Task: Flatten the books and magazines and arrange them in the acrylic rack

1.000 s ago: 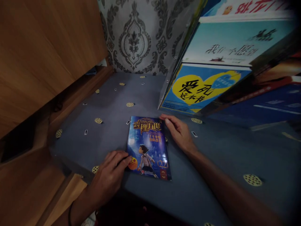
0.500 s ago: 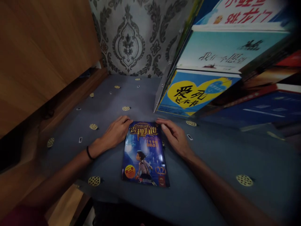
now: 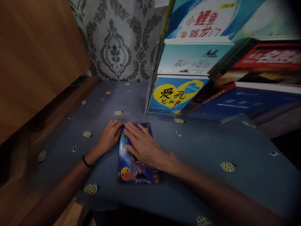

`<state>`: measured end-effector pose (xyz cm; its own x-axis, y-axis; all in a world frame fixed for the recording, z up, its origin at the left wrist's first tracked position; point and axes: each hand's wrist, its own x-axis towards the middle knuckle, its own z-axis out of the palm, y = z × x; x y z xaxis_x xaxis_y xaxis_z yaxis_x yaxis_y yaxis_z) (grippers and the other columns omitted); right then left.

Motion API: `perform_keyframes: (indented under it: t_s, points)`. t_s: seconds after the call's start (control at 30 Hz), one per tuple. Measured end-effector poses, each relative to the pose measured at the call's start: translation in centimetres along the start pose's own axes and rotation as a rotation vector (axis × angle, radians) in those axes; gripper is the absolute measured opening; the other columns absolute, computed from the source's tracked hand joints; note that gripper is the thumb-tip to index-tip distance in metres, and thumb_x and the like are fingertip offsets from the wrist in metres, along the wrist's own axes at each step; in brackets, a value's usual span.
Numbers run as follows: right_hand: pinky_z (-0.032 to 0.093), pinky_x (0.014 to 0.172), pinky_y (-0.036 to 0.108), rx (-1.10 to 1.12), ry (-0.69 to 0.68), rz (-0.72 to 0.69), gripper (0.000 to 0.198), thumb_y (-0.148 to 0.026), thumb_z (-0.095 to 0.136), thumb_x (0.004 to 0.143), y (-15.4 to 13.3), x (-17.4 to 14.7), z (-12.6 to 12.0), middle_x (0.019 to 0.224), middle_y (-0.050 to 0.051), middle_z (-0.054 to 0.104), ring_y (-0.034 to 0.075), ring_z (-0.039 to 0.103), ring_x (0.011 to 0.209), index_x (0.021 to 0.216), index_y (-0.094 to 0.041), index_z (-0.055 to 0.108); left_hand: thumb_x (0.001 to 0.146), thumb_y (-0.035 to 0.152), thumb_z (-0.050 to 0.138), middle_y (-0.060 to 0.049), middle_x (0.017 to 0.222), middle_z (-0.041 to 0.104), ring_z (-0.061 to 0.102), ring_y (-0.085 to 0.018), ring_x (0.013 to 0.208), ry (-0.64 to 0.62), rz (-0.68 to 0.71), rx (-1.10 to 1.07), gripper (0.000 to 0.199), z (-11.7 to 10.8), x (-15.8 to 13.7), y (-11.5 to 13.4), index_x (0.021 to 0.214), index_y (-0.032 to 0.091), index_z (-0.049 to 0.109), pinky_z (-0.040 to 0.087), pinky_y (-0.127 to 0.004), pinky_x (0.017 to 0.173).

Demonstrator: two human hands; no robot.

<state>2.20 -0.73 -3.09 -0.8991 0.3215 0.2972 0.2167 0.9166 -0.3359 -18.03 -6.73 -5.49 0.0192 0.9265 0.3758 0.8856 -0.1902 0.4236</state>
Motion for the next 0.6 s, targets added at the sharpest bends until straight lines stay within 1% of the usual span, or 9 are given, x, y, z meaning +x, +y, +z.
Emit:
perform_keyframes:
  t_s: [0.03,0.07,0.1,0.2,0.3,0.4,0.5,0.6]
  points:
    - [0.03,0.123,0.053,-0.003,-0.04,0.002,0.057,-0.041,0.043,0.103,-1.1,0.7,0.2,0.158,0.023,0.04,0.03,0.032,0.151,0.146,-0.004,0.047,0.098,0.015,0.041,-0.008,0.106,0.067,0.059,-0.023,0.099,-0.001,0.004,0.0,0.028,0.0,0.0,-0.1,0.111,0.018,0.065,0.05,-0.042,0.095]
    - [0.031,0.123,0.051,-0.001,-0.088,0.005,0.063,-0.043,0.045,0.102,-1.9,1.3,0.4,0.158,0.026,0.038,0.032,0.03,0.151,0.148,0.001,0.044,0.096,0.014,0.041,-0.009,0.107,0.067,0.059,-0.023,0.1,-0.001,0.008,-0.002,0.028,0.0,0.0,-0.1,0.111,0.018,0.065,0.05,-0.042,0.095]
    - [0.031,0.123,0.051,-0.01,-0.13,0.039,0.068,-0.045,0.047,0.101,-2.5,1.8,0.7,0.157,0.028,0.038,0.034,0.031,0.151,0.148,0.004,0.042,0.096,0.014,0.041,-0.009,0.109,0.067,0.059,-0.023,0.101,0.0,0.01,-0.006,0.03,0.0,0.0,-0.2,0.113,0.018,0.065,0.05,-0.042,0.095]
    - [0.028,0.123,0.054,-0.037,-0.179,0.125,0.074,-0.046,0.052,0.099,-2.6,2.5,1.5,0.156,0.031,0.037,0.038,0.03,0.15,0.148,0.009,0.038,0.096,0.015,0.041,-0.009,0.11,0.067,0.059,-0.023,0.102,0.016,0.015,-0.005,0.032,0.2,0.1,-0.3,0.118,0.018,0.065,0.05,-0.042,0.095]
    - [0.025,0.124,0.055,-0.06,-0.153,0.138,0.072,-0.044,0.051,0.1,-2.0,2.1,2.0,0.157,0.03,0.037,0.037,0.027,0.151,0.149,0.007,0.039,0.099,0.018,0.041,-0.009,0.109,0.067,0.059,-0.024,0.102,0.033,0.03,0.015,0.031,0.3,0.1,-0.4,0.116,0.017,0.066,0.05,-0.042,0.095]
    - [0.023,0.125,0.053,-0.072,-0.134,0.149,0.069,-0.044,0.049,0.1,-1.4,1.5,2.0,0.156,0.029,0.039,0.035,0.03,0.151,0.148,0.005,0.041,0.1,0.02,0.041,-0.009,0.109,0.067,0.06,-0.024,0.102,0.047,0.026,0.033,0.03,0.5,0.0,-0.3,0.116,0.018,0.066,0.051,-0.042,0.095]
    - [0.022,0.125,0.053,-0.091,-0.116,0.175,0.067,-0.046,0.044,0.101,-0.5,0.7,1.7,0.156,0.026,0.041,0.033,0.032,0.15,0.149,0.001,0.043,0.101,0.023,0.041,-0.009,0.109,0.067,0.06,-0.024,0.102,0.043,0.018,0.059,0.03,0.5,0.0,-0.3,0.117,0.019,0.066,0.05,-0.044,0.096]
    - [0.024,0.124,0.055,-0.124,-0.095,0.235,0.065,-0.049,0.04,0.102,1.0,-0.6,1.0,0.156,0.023,0.043,0.032,0.034,0.15,0.15,-0.005,0.043,0.102,0.023,0.042,-0.009,0.109,0.067,0.059,-0.024,0.102,0.035,0.022,0.082,0.03,0.4,-0.1,-0.2,0.118,0.02,0.066,0.051,-0.045,0.096]
